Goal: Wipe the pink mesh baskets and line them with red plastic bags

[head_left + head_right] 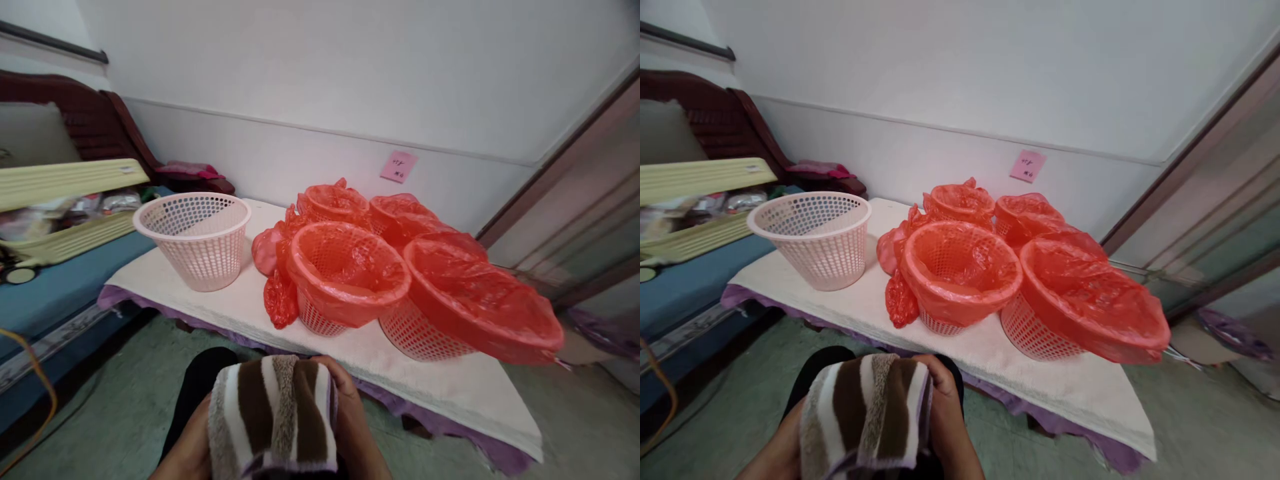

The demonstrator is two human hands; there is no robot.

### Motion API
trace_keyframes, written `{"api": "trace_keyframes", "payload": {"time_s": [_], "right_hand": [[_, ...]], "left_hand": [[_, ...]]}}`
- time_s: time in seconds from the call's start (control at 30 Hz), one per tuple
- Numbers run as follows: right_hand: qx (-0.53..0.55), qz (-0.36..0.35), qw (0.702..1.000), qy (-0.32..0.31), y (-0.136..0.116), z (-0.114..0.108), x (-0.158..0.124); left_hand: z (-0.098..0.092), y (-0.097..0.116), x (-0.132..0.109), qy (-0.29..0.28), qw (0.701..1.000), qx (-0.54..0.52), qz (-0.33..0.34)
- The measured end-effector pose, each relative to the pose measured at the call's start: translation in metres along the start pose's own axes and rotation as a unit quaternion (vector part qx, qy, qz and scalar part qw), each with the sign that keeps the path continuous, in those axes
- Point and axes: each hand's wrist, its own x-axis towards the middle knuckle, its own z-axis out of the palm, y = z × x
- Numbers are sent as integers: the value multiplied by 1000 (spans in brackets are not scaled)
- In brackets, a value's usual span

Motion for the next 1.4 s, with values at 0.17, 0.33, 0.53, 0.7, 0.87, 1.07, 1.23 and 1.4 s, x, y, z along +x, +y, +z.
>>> {"api": "trace_keyframes", "payload": {"time_s": [0.17, 0.33, 0.53, 0.7, 0.87, 1.07, 1.23, 1.4], "right_hand": [[59, 24, 997, 51, -7, 1, 0], [53, 8, 998, 25, -5, 8, 3], [41, -8, 999, -7, 1, 9, 8], [14, -20, 999, -21, 9, 4, 11], [-46, -78, 996, -25, 25, -3, 18], [-66, -96, 991, 66, 29, -8, 25], [-54, -98, 991, 69, 25, 1, 25], [-18, -81, 995, 49, 21, 14, 18]], "left_hand": [[-10, -2, 14, 4, 974, 124, 192], [3, -14, 0, -22, 799, 369, 473], [33, -17, -8, -78, 641, 513, 565], [34, -19, 3, -87, 646, 531, 542], [32, -11, -5, -92, 697, 443, 557], [36, -24, -13, -111, 608, 493, 612], [39, -56, -4, -7, 519, 589, 620], [39, -61, 2, -24, 569, 579, 584]]}}
